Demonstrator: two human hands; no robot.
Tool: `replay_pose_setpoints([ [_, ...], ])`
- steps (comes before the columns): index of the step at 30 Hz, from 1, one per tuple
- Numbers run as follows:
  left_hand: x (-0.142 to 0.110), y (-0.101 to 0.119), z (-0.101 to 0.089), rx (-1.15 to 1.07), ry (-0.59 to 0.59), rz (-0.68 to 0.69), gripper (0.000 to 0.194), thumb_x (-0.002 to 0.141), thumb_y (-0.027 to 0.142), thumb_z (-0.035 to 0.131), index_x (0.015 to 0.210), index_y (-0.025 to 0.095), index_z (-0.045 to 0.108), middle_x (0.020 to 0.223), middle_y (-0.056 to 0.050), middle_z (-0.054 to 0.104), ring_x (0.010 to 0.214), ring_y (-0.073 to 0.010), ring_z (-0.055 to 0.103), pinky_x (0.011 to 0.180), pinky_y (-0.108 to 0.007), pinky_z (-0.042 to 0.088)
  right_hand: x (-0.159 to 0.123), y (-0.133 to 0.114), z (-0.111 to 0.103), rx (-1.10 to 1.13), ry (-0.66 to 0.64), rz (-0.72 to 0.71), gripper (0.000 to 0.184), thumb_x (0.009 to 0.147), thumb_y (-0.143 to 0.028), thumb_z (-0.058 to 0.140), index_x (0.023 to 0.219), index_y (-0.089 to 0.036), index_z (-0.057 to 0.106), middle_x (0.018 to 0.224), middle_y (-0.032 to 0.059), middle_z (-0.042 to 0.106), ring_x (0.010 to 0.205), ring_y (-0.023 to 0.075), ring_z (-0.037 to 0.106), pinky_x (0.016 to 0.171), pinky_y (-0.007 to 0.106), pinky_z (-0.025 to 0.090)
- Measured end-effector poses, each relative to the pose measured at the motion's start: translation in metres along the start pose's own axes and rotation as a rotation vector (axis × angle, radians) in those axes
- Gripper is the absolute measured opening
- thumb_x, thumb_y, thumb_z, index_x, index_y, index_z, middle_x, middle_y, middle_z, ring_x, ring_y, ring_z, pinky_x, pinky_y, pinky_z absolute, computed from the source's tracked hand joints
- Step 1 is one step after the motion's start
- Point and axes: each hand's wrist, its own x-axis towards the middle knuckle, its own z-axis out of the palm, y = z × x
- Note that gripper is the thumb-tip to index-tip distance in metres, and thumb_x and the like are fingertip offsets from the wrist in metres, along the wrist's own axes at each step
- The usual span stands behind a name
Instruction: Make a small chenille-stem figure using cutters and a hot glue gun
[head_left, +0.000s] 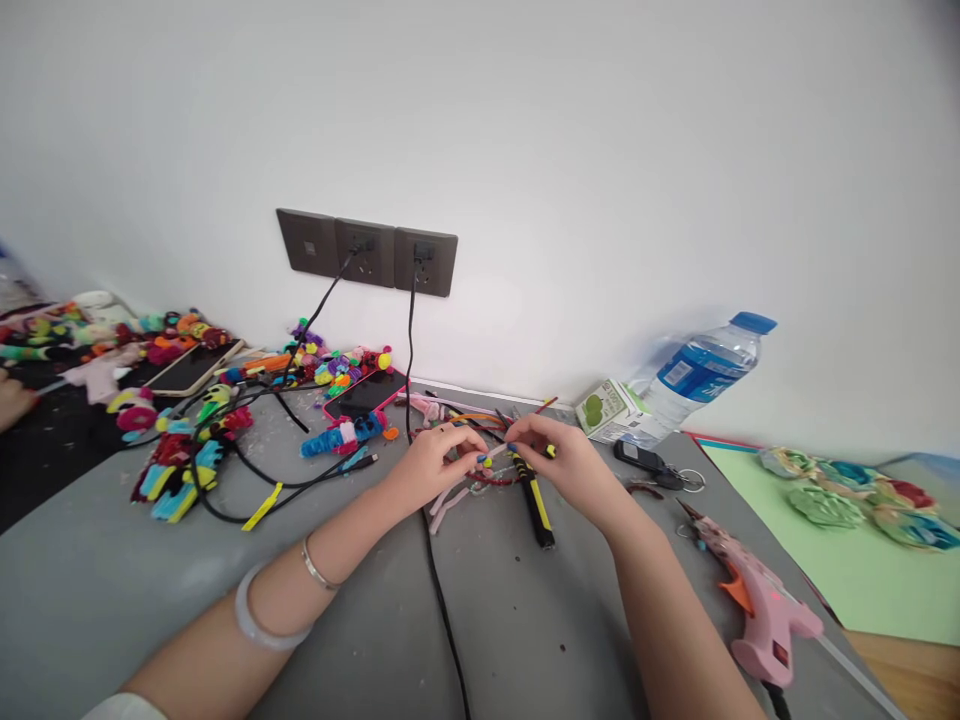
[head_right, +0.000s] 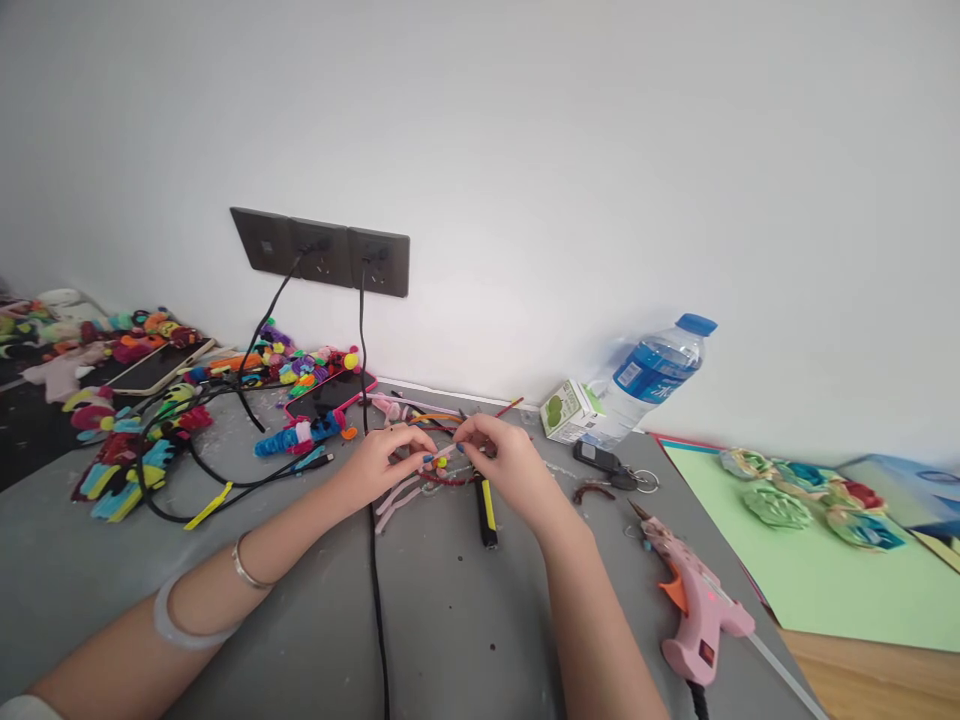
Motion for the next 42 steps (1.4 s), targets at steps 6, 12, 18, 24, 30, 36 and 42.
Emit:
replay_pose_setpoints([
  [6, 0.001, 0.004, 0.003, -0.362, -0.048, -0.143, 0.018, 0.081, 0.017, 0.057, 0.098, 0.017, 0.064, 0.09, -0.006, 0.07, 0.08, -0.0171, 0.067, 0.066, -0.025, 0.05, 0.0, -0.003, 0.001, 0.072, 0.163, -0.052, 0.012, 0.085, -0.026, 0.053, 0.089, -0.022, 0.064, 0.086, 0.0042, 0.067, 0.077, 0.0183, 0.059, 0.072, 0.031, 0.046],
  [12, 0.002, 0.001, 0.007, -0.509, 0.013, -0.174, 0.017, 0.079, 0.028, 0.067, 0.087, 0.017, 0.057, 0.082, -0.002, 0.065, 0.075, -0.0145, 0.064, 0.064, -0.024, 0.048, 0.002, -0.005, 0.009, 0.322, 0.009, -0.014, 0.019, 0.084, -0.033, 0.061, 0.098, -0.02, 0.06, 0.087, 0.0034, 0.065, 0.08, 0.0176, 0.061, 0.071, 0.029, 0.047],
  [18, 0.003, 0.001, 0.009, -0.671, -0.013, -0.257, 0.025, 0.078, 0.035, 0.07, 0.087, 0.017, 0.055, 0.079, -0.002, 0.065, 0.066, -0.0109, 0.059, 0.057, -0.02, 0.044, 0.004, -0.006, 0.013, 0.443, -0.048, -0.037, 0.015, 0.087, -0.035, 0.059, 0.084, -0.02, 0.057, 0.08, 0.0017, 0.06, 0.075, 0.0157, 0.057, 0.07, 0.028, 0.047],
  [24, 0.003, 0.002, 0.01, -0.726, -0.016, -0.336, 0.028, 0.074, 0.034, 0.075, 0.087, 0.016, 0.058, 0.081, -0.001, 0.063, 0.066, -0.0097, 0.057, 0.056, -0.019, 0.042, 0.004, -0.008, 0.014, 0.464, 0.003, -0.043, 0.016, 0.087, -0.035, 0.058, 0.082, -0.02, 0.055, 0.079, 0.0018, 0.06, 0.077, 0.016, 0.058, 0.07, 0.027, 0.047],
  [30, 0.004, 0.0, 0.011, -0.8, 0.06, -0.342, 0.028, 0.073, 0.033, 0.076, 0.088, 0.017, 0.058, 0.083, 0.0, 0.064, 0.07, -0.0099, 0.058, 0.058, -0.019, 0.039, 0.005, -0.003, 0.016, 0.449, 0.018, -0.026, 0.017, 0.087, -0.038, 0.057, 0.084, -0.02, 0.055, 0.082, 0.0019, 0.061, 0.075, 0.0155, 0.059, 0.07, 0.027, 0.048],
  [36, 0.004, 0.001, 0.009, -0.744, 0.076, -0.32, 0.024, 0.072, 0.035, 0.075, 0.081, 0.016, 0.062, 0.071, 0.001, 0.061, 0.06, -0.008, 0.051, 0.055, -0.02, 0.035, 0.005, -0.001, 0.018, 0.48, 0.036, -0.036, 0.02, 0.089, -0.04, 0.057, 0.084, -0.021, 0.054, 0.082, 0.0024, 0.061, 0.074, 0.0159, 0.059, 0.07, 0.028, 0.049],
  [42, 0.006, 0.002, 0.008, -0.675, 0.017, -0.31, 0.024, 0.071, 0.036, 0.075, 0.078, 0.015, 0.065, 0.07, 0.0, 0.062, 0.061, -0.0103, 0.054, 0.059, -0.023, 0.039, 0.004, -0.002, 0.016, 0.435, 0.036, -0.063, 0.019, 0.09, -0.038, 0.055, 0.082, -0.02, 0.053, 0.081, 0.0017, 0.058, 0.074, 0.0152, 0.056, 0.07, 0.027, 0.046],
])
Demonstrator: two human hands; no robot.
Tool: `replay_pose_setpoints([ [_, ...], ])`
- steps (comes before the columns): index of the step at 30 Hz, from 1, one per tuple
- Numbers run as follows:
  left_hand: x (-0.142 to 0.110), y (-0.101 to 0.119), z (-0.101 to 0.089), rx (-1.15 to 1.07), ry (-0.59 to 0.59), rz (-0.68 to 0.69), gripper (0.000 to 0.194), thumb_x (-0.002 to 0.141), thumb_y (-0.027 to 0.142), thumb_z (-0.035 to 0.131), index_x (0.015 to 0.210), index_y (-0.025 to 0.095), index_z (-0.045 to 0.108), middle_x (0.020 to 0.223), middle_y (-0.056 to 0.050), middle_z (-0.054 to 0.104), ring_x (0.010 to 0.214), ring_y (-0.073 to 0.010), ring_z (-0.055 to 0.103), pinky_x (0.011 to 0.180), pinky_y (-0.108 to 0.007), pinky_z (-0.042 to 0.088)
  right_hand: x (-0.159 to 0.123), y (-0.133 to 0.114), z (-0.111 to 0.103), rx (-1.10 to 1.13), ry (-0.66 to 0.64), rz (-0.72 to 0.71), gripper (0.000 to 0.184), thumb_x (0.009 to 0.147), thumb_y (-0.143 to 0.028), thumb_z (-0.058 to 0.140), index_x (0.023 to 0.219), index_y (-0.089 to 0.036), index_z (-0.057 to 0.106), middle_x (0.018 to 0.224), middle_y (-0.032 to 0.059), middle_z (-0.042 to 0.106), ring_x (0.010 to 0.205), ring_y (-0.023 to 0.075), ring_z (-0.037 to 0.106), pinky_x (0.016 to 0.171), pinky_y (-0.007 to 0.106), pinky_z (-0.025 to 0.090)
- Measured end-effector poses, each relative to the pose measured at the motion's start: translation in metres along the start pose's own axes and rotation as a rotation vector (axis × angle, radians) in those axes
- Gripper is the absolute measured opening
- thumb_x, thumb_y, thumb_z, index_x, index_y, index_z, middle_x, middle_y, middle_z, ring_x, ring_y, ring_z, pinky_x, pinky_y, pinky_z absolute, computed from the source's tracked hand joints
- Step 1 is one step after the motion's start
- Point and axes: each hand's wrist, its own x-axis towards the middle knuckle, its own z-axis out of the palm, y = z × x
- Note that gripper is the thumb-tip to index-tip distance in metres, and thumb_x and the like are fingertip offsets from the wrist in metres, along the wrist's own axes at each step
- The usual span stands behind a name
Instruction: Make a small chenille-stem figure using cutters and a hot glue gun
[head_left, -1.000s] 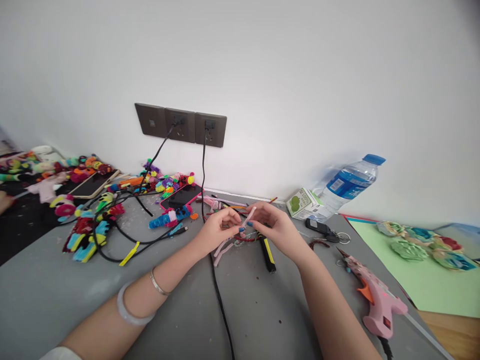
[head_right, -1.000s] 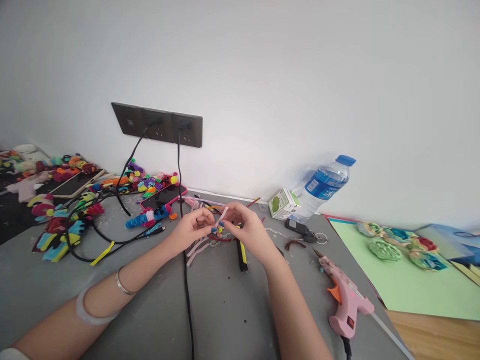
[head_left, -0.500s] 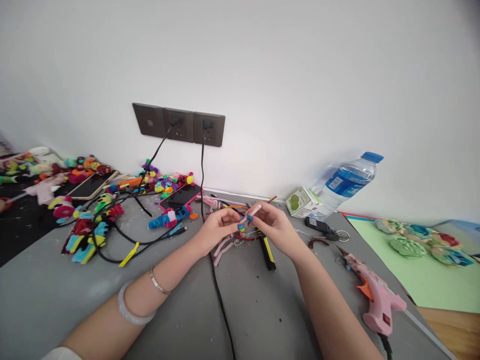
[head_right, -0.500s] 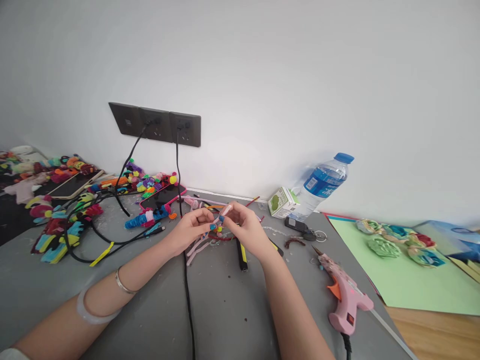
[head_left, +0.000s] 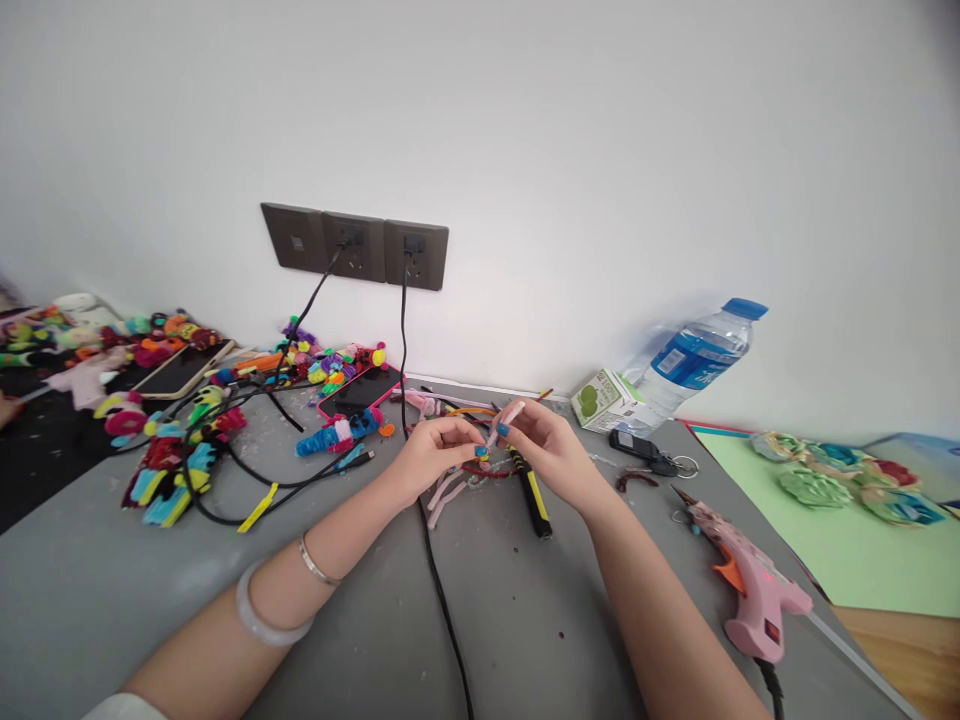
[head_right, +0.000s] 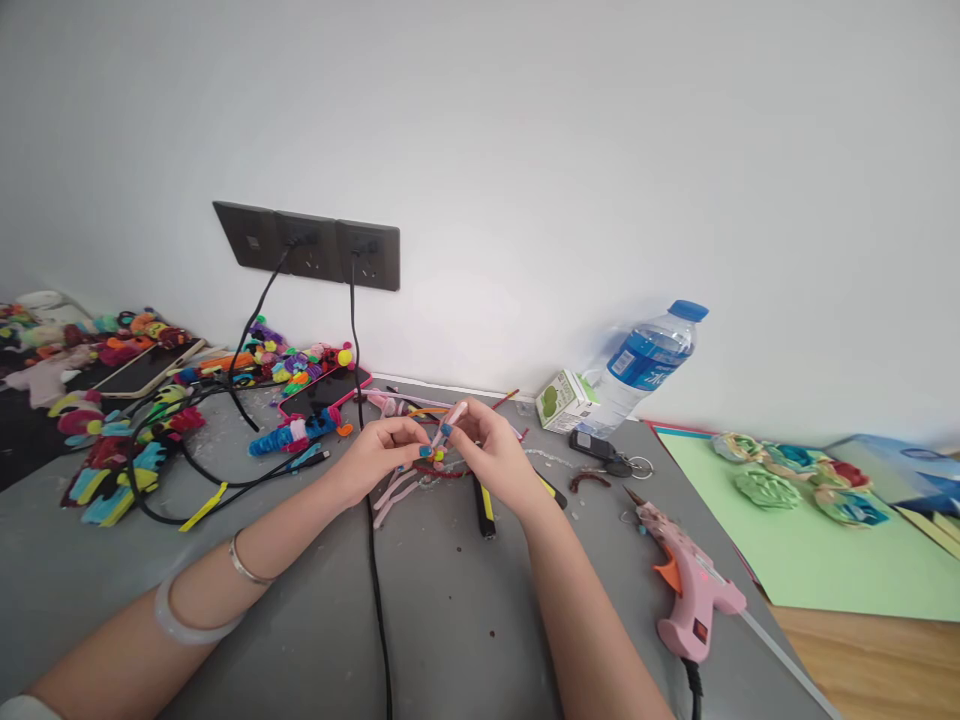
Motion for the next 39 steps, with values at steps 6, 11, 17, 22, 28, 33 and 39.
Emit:
replay_pose_setpoints([
  [6, -0.003, 0.006, 0.003, 0.002, -0.103, -0.004, 0.029, 0.068, 0.032, 0.079, 0.076, 0.015, 0.057, 0.068, 0.002, 0.058, 0.06, -0.0084, 0.051, 0.058, -0.021, 0.039, 0.001, 0.002, 0.002, -0.025, -0.023, 0.026, 0.011, 0.087, -0.03, 0.056, 0.082, -0.02, 0.053, 0.081, 0.0008, 0.056, 0.075, 0.0152, 0.054, 0.071, 0.027, 0.044],
  [11, -0.005, 0.006, 0.003, -0.113, -0.109, -0.071, 0.037, 0.066, 0.033, 0.082, 0.081, 0.016, 0.052, 0.072, 0.002, 0.059, 0.062, -0.0083, 0.052, 0.06, -0.021, 0.038, 0.002, 0.001, 0.004, 0.101, -0.025, 0.033, 0.013, 0.085, -0.03, 0.058, 0.079, -0.02, 0.051, 0.075, -0.0016, 0.05, 0.07, 0.0135, 0.049, 0.066, 0.025, 0.041],
  [17, -0.007, 0.005, 0.004, -0.204, -0.221, -0.178, 0.036, 0.069, 0.042, 0.08, 0.085, 0.014, 0.063, 0.078, -0.003, 0.064, 0.063, -0.0094, 0.051, 0.059, -0.023, 0.036, -0.001, -0.007, 0.006, 0.261, -0.176, 0.152, 0.025, 0.087, -0.041, 0.062, 0.08, -0.021, 0.049, 0.071, -0.0021, 0.053, 0.064, 0.0128, 0.051, 0.062, 0.026, 0.04],
  [22, -0.008, 0.003, 0.005, -0.289, -0.196, -0.197, 0.035, 0.073, 0.046, 0.076, 0.074, 0.013, 0.065, 0.069, -0.001, 0.057, 0.059, -0.0073, 0.045, 0.059, -0.022, 0.036, -0.002, -0.011, 0.007, 0.282, -0.24, 0.15, 0.028, 0.087, -0.044, 0.063, 0.079, -0.021, 0.05, 0.071, -0.001, 0.054, 0.068, 0.0133, 0.05, 0.064, 0.026, 0.04],
  [28, -0.007, 0.003, 0.004, -0.298, -0.21, -0.199, 0.031, 0.07, 0.039, 0.079, 0.073, 0.013, 0.065, 0.069, -0.001, 0.058, 0.059, -0.0079, 0.048, 0.058, -0.023, 0.035, -0.003, -0.011, 0.007, 0.261, -0.168, 0.128, 0.025, 0.089, -0.042, 0.06, 0.082, -0.021, 0.05, 0.073, -0.003, 0.047, 0.065, 0.0114, 0.045, 0.059, 0.024, 0.035],
  [33, -0.007, 0.004, 0.006, -0.357, -0.167, -0.218, 0.033, 0.065, 0.037, 0.084, 0.079, 0.013, 0.066, 0.071, 0.0, 0.058, 0.059, -0.007, 0.048, 0.058, -0.022, 0.036, -0.002, -0.01, 0.007, 0.229, -0.131, 0.098, 0.024, 0.088, -0.042, 0.061, 0.083, -0.021, 0.05, 0.076, -0.0024, 0.047, 0.066, 0.0114, 0.043, 0.06, 0.024, 0.035],
  [39, -0.005, 0.0, 0.005, -0.36, -0.157, -0.181, 0.033, 0.065, 0.037, 0.084, 0.072, 0.013, 0.063, 0.067, 0.001, 0.058, 0.059, -0.0077, 0.049, 0.059, -0.023, 0.037, -0.002, -0.01, 0.009, 0.233, -0.156, 0.095, 0.024, 0.089, -0.042, 0.061, 0.083, -0.021, 0.05, 0.077, -0.0018, 0.047, 0.067, 0.012, 0.044, 0.061, 0.025, 0.037],
])
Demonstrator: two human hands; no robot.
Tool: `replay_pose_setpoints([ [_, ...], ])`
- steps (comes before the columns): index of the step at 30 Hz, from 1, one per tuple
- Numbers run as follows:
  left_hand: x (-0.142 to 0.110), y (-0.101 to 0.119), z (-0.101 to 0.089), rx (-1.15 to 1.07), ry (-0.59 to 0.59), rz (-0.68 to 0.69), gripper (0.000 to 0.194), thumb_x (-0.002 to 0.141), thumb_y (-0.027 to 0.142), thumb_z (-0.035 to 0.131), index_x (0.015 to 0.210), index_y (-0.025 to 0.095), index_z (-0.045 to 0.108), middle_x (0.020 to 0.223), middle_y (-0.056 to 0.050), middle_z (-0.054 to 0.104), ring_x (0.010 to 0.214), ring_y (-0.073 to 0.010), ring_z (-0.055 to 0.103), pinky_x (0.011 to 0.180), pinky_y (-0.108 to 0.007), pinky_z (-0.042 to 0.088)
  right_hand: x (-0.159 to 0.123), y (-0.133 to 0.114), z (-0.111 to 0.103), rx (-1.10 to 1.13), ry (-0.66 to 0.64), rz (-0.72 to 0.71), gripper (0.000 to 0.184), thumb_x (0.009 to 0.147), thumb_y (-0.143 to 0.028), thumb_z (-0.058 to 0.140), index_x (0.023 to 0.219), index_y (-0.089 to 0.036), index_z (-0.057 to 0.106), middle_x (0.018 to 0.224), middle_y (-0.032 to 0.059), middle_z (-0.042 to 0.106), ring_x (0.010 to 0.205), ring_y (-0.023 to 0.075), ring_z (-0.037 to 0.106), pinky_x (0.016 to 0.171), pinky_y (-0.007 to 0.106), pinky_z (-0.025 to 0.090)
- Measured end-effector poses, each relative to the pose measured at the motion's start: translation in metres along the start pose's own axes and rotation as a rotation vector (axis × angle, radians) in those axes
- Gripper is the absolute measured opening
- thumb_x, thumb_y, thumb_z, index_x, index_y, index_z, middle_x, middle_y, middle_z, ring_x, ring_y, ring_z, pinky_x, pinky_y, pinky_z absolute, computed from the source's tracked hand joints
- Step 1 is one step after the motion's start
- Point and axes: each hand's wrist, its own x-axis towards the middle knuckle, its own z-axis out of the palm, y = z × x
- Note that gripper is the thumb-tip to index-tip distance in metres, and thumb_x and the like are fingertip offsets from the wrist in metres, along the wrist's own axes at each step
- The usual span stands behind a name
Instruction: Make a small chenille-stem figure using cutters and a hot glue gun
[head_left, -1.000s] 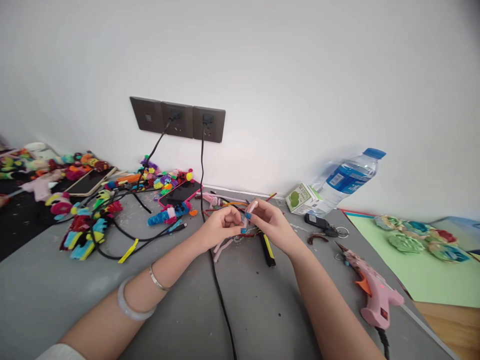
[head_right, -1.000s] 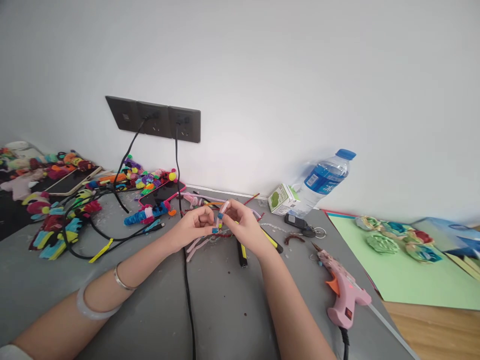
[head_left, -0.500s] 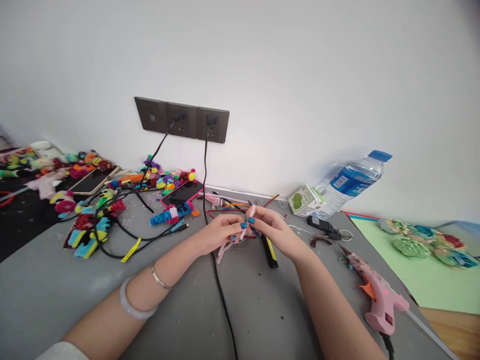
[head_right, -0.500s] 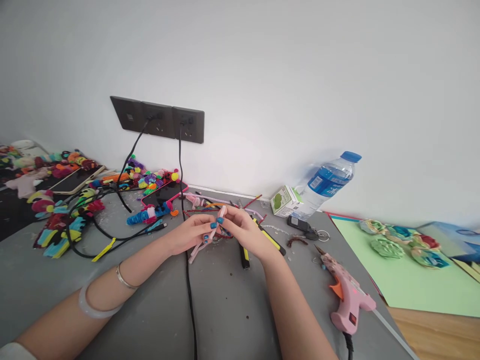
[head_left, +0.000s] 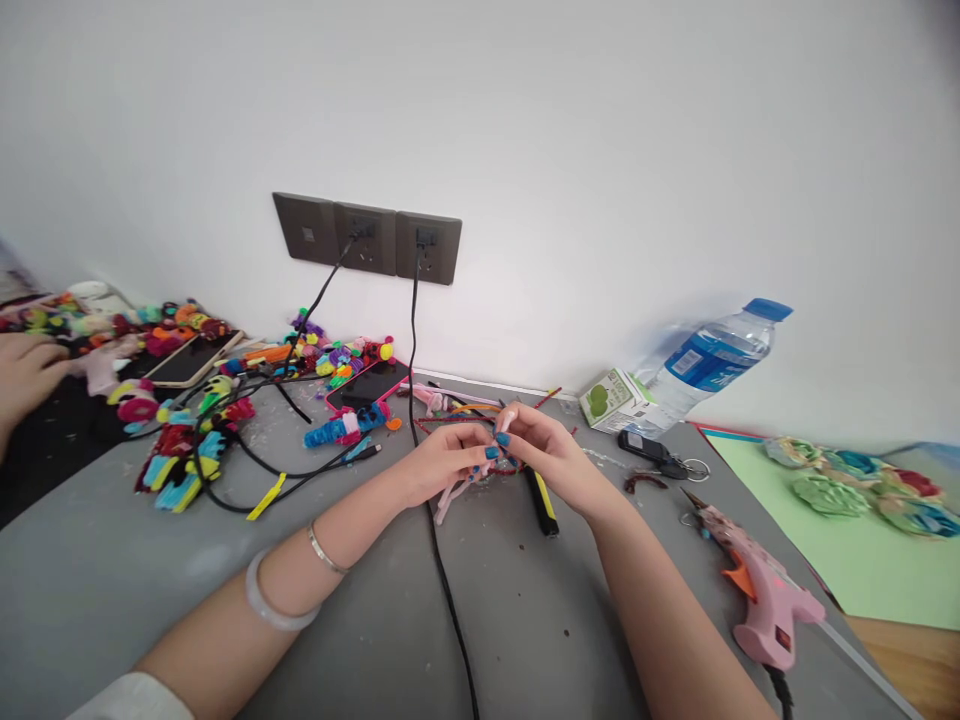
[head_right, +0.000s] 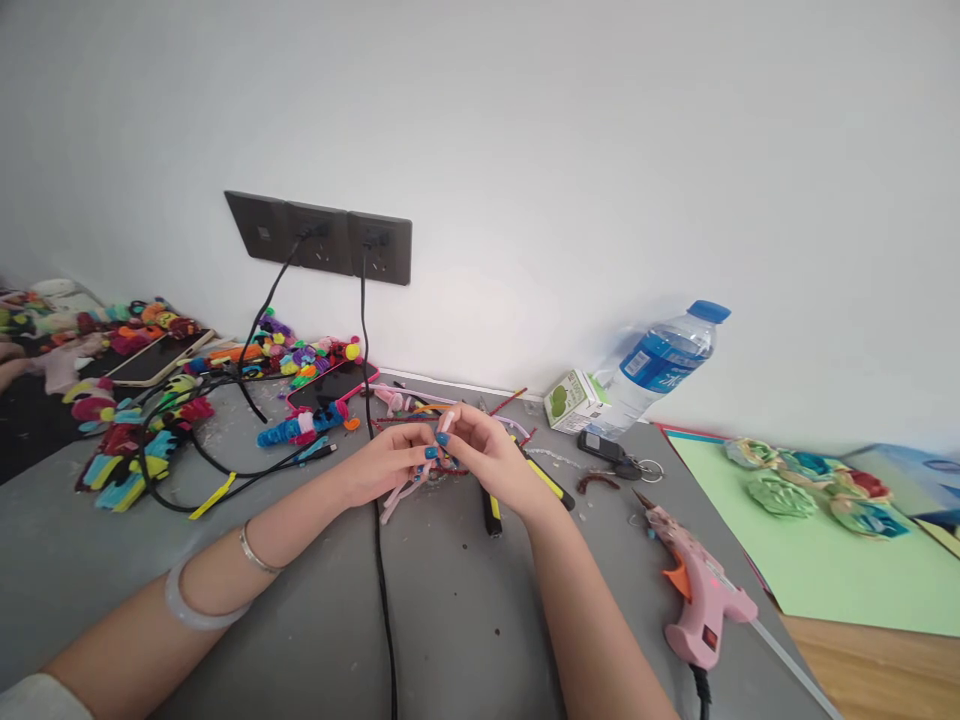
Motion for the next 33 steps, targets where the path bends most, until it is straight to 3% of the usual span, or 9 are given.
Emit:
replay_pose_setpoints([
  [10, 0.0, 0.002, 0.0, -0.007, 0.035, 0.002, 0.031, 0.067, 0.036, 0.083, 0.074, 0.012, 0.065, 0.067, -0.001, 0.061, 0.061, -0.0088, 0.051, 0.061, -0.023, 0.037, 0.001, 0.0, 0.002, 0.02, -0.011, 0.019, 0.028, 0.087, -0.046, 0.062, 0.083, -0.021, 0.05, 0.078, -0.0008, 0.049, 0.07, 0.0132, 0.049, 0.064, 0.026, 0.042],
  [21, 0.0, -0.001, -0.003, 0.173, 0.106, 0.074, 0.031, 0.069, 0.041, 0.079, 0.073, 0.012, 0.069, 0.068, -0.003, 0.066, 0.062, -0.0112, 0.056, 0.062, -0.023, 0.041, 0.002, 0.001, 0.004, -0.057, 0.088, -0.06, 0.029, 0.089, -0.048, 0.059, 0.082, -0.022, 0.049, 0.073, -0.0015, 0.047, 0.065, 0.0124, 0.044, 0.059, 0.025, 0.037],
  [28, 0.001, 0.003, 0.003, 0.048, 0.269, 0.187, 0.03, 0.064, 0.038, 0.082, 0.073, 0.013, 0.068, 0.062, 0.001, 0.06, 0.055, -0.0078, 0.049, 0.054, -0.022, 0.034, 0.003, 0.011, 0.004, -0.11, 0.256, -0.151, 0.023, 0.087, -0.04, 0.063, 0.078, -0.021, 0.051, 0.071, -0.0011, 0.048, 0.063, 0.0126, 0.044, 0.057, 0.026, 0.038],
  [33, 0.003, 0.0, 0.005, -0.099, 0.329, 0.215, 0.03, 0.063, 0.037, 0.083, 0.074, 0.013, 0.068, 0.06, 0.002, 0.057, 0.054, -0.0057, 0.045, 0.053, -0.02, 0.033, 0.004, 0.017, 0.009, -0.119, 0.246, -0.179, 0.019, 0.083, -0.029, 0.064, 0.073, -0.022, 0.05, 0.071, -0.001, 0.05, 0.064, 0.0134, 0.047, 0.058, 0.026, 0.039],
])
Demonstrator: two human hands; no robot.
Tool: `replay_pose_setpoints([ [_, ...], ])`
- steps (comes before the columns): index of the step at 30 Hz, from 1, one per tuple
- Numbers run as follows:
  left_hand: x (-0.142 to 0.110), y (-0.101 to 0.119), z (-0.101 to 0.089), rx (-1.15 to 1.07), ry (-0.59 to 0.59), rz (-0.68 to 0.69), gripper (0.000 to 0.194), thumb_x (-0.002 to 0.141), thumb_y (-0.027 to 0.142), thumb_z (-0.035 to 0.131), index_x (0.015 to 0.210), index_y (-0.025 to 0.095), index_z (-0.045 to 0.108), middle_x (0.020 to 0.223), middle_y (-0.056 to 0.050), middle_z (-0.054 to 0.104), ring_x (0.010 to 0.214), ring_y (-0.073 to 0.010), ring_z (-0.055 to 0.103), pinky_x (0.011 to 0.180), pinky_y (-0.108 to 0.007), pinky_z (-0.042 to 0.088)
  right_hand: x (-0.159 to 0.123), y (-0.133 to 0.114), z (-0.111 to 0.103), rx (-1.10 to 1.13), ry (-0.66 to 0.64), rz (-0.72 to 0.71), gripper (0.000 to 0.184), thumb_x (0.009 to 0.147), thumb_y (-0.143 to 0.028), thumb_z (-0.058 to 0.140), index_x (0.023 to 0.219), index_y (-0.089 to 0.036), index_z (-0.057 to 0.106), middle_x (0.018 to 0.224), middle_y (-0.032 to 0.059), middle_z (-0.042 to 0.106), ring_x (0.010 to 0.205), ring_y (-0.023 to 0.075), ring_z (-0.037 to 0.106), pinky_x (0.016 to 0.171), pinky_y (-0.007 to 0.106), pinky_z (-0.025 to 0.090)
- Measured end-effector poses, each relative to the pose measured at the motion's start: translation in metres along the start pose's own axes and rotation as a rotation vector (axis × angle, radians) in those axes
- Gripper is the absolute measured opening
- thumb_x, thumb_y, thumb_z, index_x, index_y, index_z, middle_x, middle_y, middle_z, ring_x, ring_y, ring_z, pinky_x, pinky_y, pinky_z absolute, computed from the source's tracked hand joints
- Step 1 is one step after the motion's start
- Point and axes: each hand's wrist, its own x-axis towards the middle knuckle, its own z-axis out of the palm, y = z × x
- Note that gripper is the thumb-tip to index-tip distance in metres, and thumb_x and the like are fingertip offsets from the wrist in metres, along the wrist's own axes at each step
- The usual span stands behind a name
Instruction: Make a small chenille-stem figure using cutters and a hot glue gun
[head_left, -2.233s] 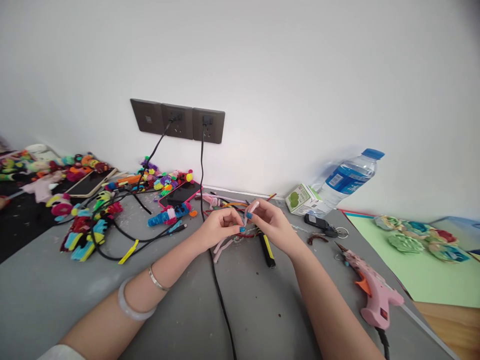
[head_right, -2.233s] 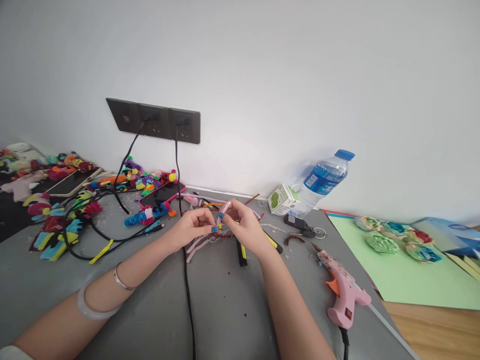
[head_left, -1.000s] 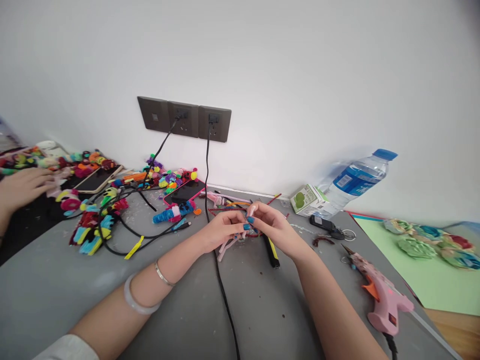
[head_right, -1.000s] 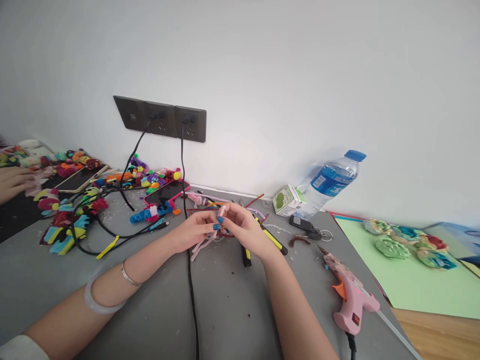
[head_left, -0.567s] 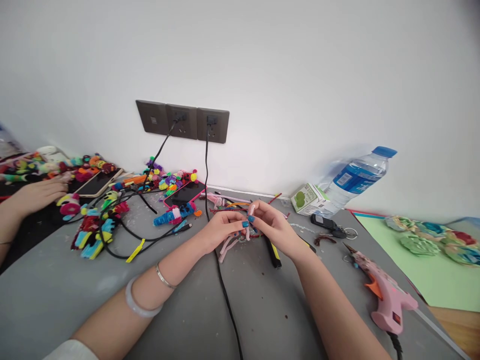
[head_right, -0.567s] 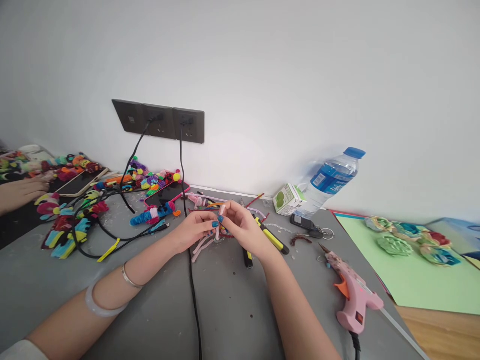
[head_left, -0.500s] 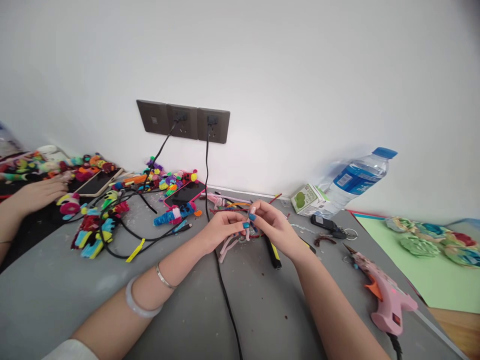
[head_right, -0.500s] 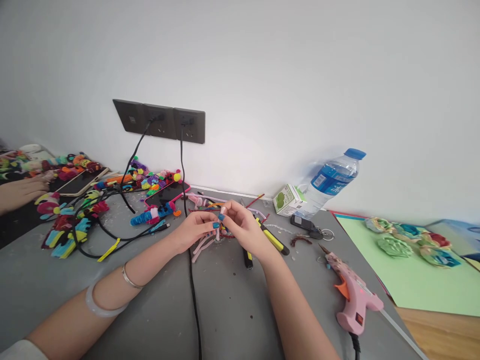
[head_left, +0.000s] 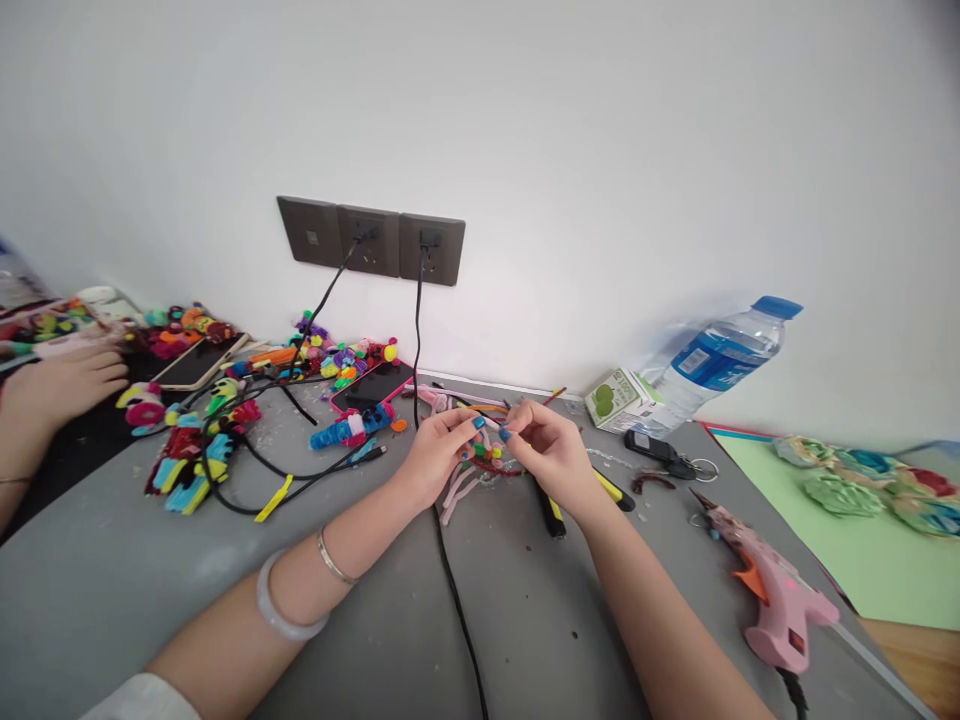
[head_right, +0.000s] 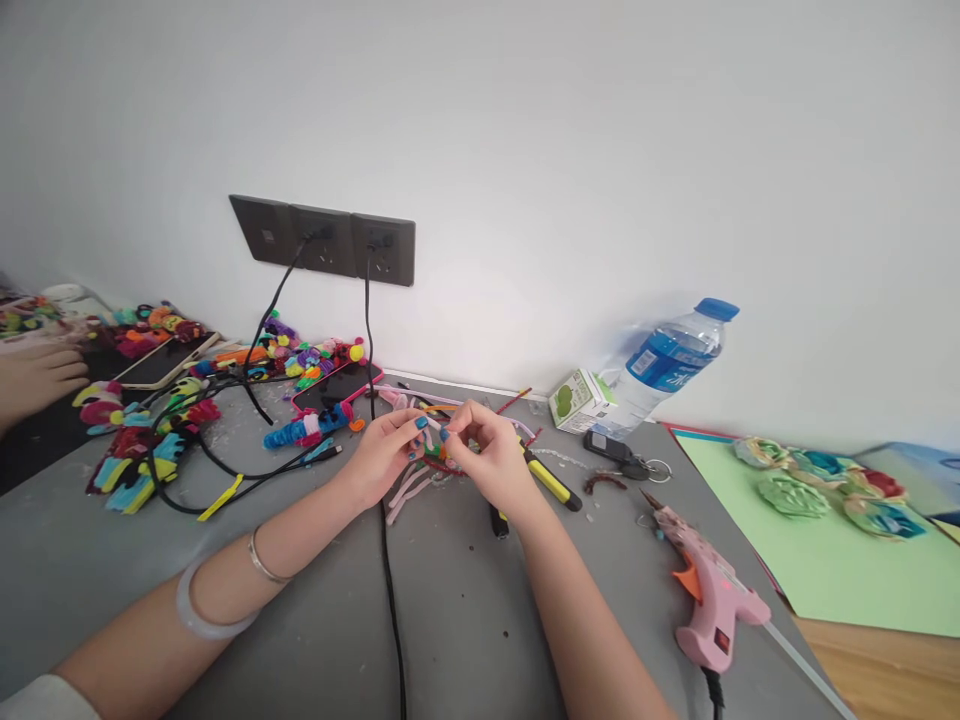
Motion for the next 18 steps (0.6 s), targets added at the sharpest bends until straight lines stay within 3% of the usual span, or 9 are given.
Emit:
replay_pose_setpoints([
  [4, 0.0003, -0.0033, -0.0016, -0.11, 0.001, -0.038, 0.031, 0.062, 0.035, 0.085, 0.075, 0.013, 0.067, 0.064, 0.002, 0.059, 0.055, -0.0055, 0.046, 0.052, -0.02, 0.033, -0.0008, -0.0016, 0.0018, -0.063, -0.05, 0.008, 0.017, 0.081, -0.024, 0.064, 0.071, -0.021, 0.05, 0.068, -0.0017, 0.049, 0.063, 0.0135, 0.046, 0.058, 0.027, 0.039],
  [11, -0.0001, 0.0008, -0.0016, -0.147, -0.08, -0.075, 0.028, 0.066, 0.033, 0.082, 0.07, 0.013, 0.062, 0.062, 0.003, 0.056, 0.057, -0.0057, 0.048, 0.052, -0.018, 0.036, 0.0004, 0.0009, 0.0038, 0.0, -0.095, 0.001, 0.021, 0.082, -0.031, 0.066, 0.069, -0.02, 0.054, 0.069, 0.0001, 0.055, 0.065, 0.0139, 0.049, 0.059, 0.028, 0.043],
  [18, -0.0028, 0.0047, -0.0021, 0.07, -0.064, 0.043, 0.025, 0.073, 0.035, 0.076, 0.082, 0.016, 0.063, 0.068, 0.001, 0.062, 0.063, -0.0094, 0.055, 0.058, -0.02, 0.04, 0.0024, -0.0023, -0.003, 0.135, -0.099, 0.146, 0.027, 0.083, -0.045, 0.068, 0.078, -0.021, 0.056, 0.073, 0.0017, 0.064, 0.064, 0.0147, 0.058, 0.062, 0.03, 0.05],
])
